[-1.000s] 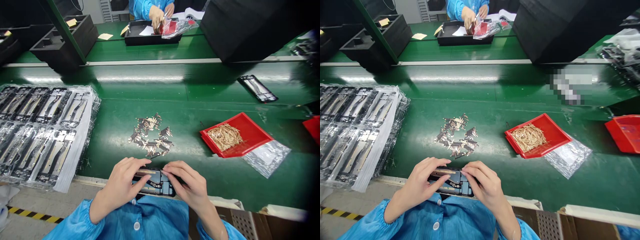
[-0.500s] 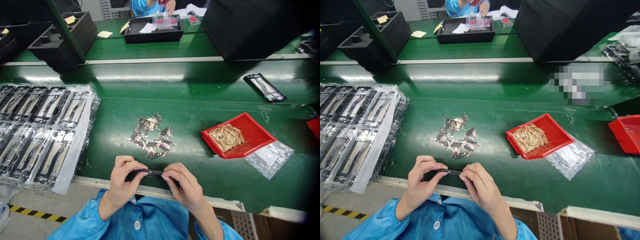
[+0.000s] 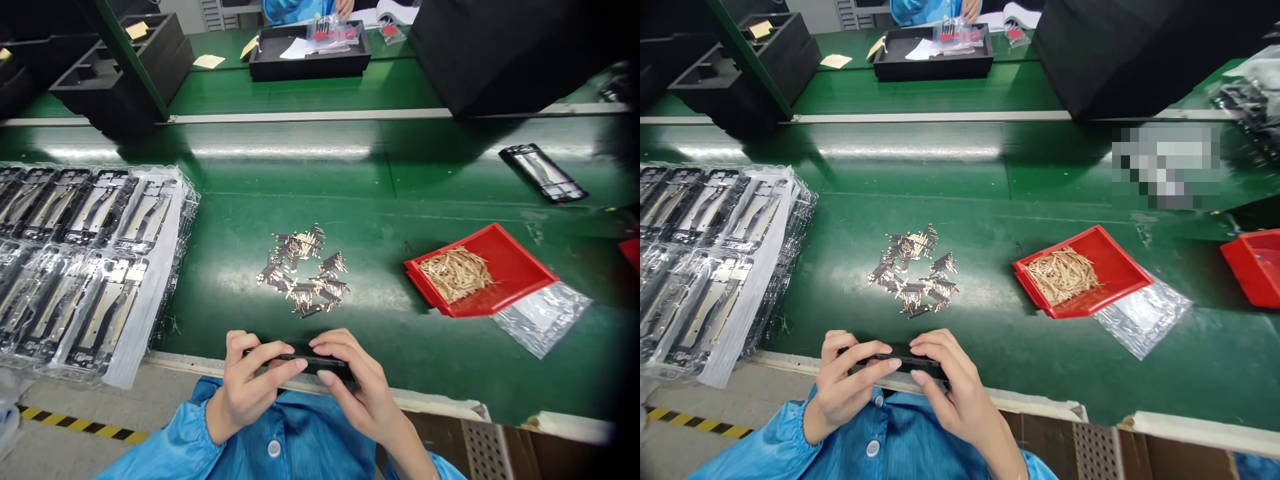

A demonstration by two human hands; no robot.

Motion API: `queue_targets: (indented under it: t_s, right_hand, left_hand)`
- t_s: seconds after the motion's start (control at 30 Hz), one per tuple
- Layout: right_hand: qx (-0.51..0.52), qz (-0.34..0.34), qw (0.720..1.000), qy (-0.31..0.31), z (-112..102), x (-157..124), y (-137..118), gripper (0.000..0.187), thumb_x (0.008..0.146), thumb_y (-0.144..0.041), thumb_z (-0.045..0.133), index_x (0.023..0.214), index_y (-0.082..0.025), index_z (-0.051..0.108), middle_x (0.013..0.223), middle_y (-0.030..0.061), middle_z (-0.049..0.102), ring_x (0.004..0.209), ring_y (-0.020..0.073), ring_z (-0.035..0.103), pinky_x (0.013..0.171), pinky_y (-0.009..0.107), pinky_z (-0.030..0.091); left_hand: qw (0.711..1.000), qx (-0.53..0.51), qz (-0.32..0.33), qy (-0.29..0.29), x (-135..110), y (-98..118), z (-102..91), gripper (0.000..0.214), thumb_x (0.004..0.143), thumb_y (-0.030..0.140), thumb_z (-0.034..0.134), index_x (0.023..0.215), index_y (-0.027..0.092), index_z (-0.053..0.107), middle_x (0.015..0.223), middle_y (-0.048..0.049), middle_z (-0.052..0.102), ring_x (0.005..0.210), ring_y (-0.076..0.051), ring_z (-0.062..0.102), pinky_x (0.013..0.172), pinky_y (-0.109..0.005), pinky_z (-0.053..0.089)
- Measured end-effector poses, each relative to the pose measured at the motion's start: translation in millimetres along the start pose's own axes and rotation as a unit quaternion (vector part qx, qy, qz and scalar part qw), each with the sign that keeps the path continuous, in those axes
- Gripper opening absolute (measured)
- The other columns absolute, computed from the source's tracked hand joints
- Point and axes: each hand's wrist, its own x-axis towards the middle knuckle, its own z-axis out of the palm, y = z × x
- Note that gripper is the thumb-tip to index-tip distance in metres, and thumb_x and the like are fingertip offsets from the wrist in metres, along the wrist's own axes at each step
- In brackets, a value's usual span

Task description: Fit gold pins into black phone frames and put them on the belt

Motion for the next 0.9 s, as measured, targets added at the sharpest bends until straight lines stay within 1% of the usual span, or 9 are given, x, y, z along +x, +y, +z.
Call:
queue_targets:
  t_s: [0.1, 0.27, 0.43, 0.57, 0.7, 0.73, 0.8, 0.87, 0.9]
  right_hand:
    - [0.014, 0.014, 1.000, -0.024, -2.2, -1.7, -1.6, 0.040, 0.103, -0.009, 0.061, 0.140, -0.025, 0.057, 0.124, 0.0117, 0.069, 0.114, 0.0261, 0.066, 0.095, 0.042, 0.060]
    - [0.023, 0.037, 0.998, -0.052, -6.0, -3.8, -1.4, 0.036, 0.108, -0.011, 0.054, 0.139, -0.027, 0.058, 0.124, 0.0110, 0.069, 0.117, 0.0257, 0.067, 0.098, 0.042, 0.060]
    - [0.017, 0.098, 0.993, -0.058, -12.2, 0.7, -2.3, 0.027, 0.113, -0.021, 0.051, 0.137, -0.029, 0.060, 0.122, 0.0080, 0.071, 0.111, 0.0222, 0.070, 0.096, 0.034, 0.059]
    - [0.028, 0.174, 0.982, -0.059, -10.3, 5.9, -7.0, 0.019, 0.115, -0.034, 0.050, 0.124, -0.027, 0.065, 0.106, 0.0034, 0.073, 0.095, 0.0176, 0.070, 0.084, 0.026, 0.056]
    - [0.042, 0.206, 0.977, -0.023, -4.3, 11.7, -16.7, 0.027, 0.115, -0.045, 0.049, 0.108, -0.025, 0.066, 0.094, 0.0010, 0.069, 0.083, 0.0163, 0.065, 0.075, 0.024, 0.052]
    - [0.035, 0.209, 0.977, -0.032, -5.7, 16.1, -18.9, 0.028, 0.114, -0.046, 0.049, 0.108, -0.025, 0.066, 0.094, 0.0010, 0.069, 0.083, 0.0166, 0.065, 0.076, 0.025, 0.053]
    - [0.012, 0.211, 0.974, -0.086, -14.7, 31.4, -18.9, 0.028, 0.113, -0.048, 0.051, 0.112, -0.026, 0.067, 0.099, 0.0020, 0.072, 0.087, 0.0183, 0.067, 0.080, 0.027, 0.054]
    - [-0.018, 0.203, 0.970, -0.132, -31.3, 57.0, -7.8, 0.030, 0.110, -0.053, 0.055, 0.116, -0.027, 0.069, 0.103, 0.0038, 0.075, 0.091, 0.0212, 0.069, 0.083, 0.031, 0.055]
    - [-0.029, 0.198, 0.973, -0.116, -41.0, 73.9, 2.8, 0.034, 0.107, -0.057, 0.057, 0.113, -0.027, 0.071, 0.101, 0.0050, 0.076, 0.090, 0.0229, 0.069, 0.081, 0.033, 0.055]
  left_hand:
    - [1.000, 0.007, 0.005, 0.007, -0.4, 2.9, 0.4, 0.036, 0.101, -0.002, 0.062, 0.108, 0.026, 0.084, 0.101, -0.0028, 0.084, 0.087, -0.021, 0.051, 0.077, -0.037, 0.041]
    - [1.000, 0.012, 0.000, 0.022, 0.0, 2.1, 2.9, 0.036, 0.100, 0.000, 0.062, 0.104, 0.028, 0.084, 0.099, -0.0029, 0.084, 0.086, -0.021, 0.052, 0.074, -0.037, 0.043]
    - [0.993, -0.104, -0.060, -0.020, 11.3, -2.0, 0.7, 0.037, 0.097, -0.003, 0.064, 0.111, 0.025, 0.083, 0.098, -0.0044, 0.081, 0.083, -0.019, 0.058, 0.072, -0.033, 0.051]
    - [0.974, -0.162, -0.148, -0.056, 16.9, 1.0, -4.3, 0.028, 0.098, 0.004, 0.071, 0.109, 0.026, 0.084, 0.090, -0.0030, 0.080, 0.080, -0.018, 0.062, 0.069, -0.031, 0.053]
    - [0.974, -0.151, -0.161, -0.054, 16.9, 2.8, -8.2, 0.027, 0.100, 0.006, 0.070, 0.111, 0.026, 0.084, 0.092, -0.0039, 0.080, 0.081, -0.019, 0.062, 0.069, -0.033, 0.054]
    - [0.974, -0.151, -0.159, -0.051, 17.4, 1.9, -9.3, 0.027, 0.100, 0.006, 0.070, 0.111, 0.026, 0.084, 0.092, -0.0038, 0.080, 0.081, -0.019, 0.062, 0.070, -0.033, 0.054]
    - [0.976, -0.147, -0.154, -0.043, 19.9, -1.0, -13.5, 0.028, 0.100, 0.005, 0.069, 0.112, 0.026, 0.083, 0.096, -0.0038, 0.081, 0.085, -0.019, 0.063, 0.074, -0.033, 0.055]
    - [0.982, -0.113, -0.149, -0.029, 23.7, -4.4, -22.3, 0.031, 0.100, 0.006, 0.069, 0.121, 0.027, 0.080, 0.116, -0.0069, 0.081, 0.103, -0.023, 0.066, 0.089, -0.039, 0.058]
    - [0.985, -0.084, -0.147, -0.018, 25.8, -5.9, -28.8, 0.035, 0.100, 0.008, 0.068, 0.127, 0.027, 0.078, 0.130, -0.0091, 0.077, 0.115, -0.026, 0.064, 0.099, -0.044, 0.057]
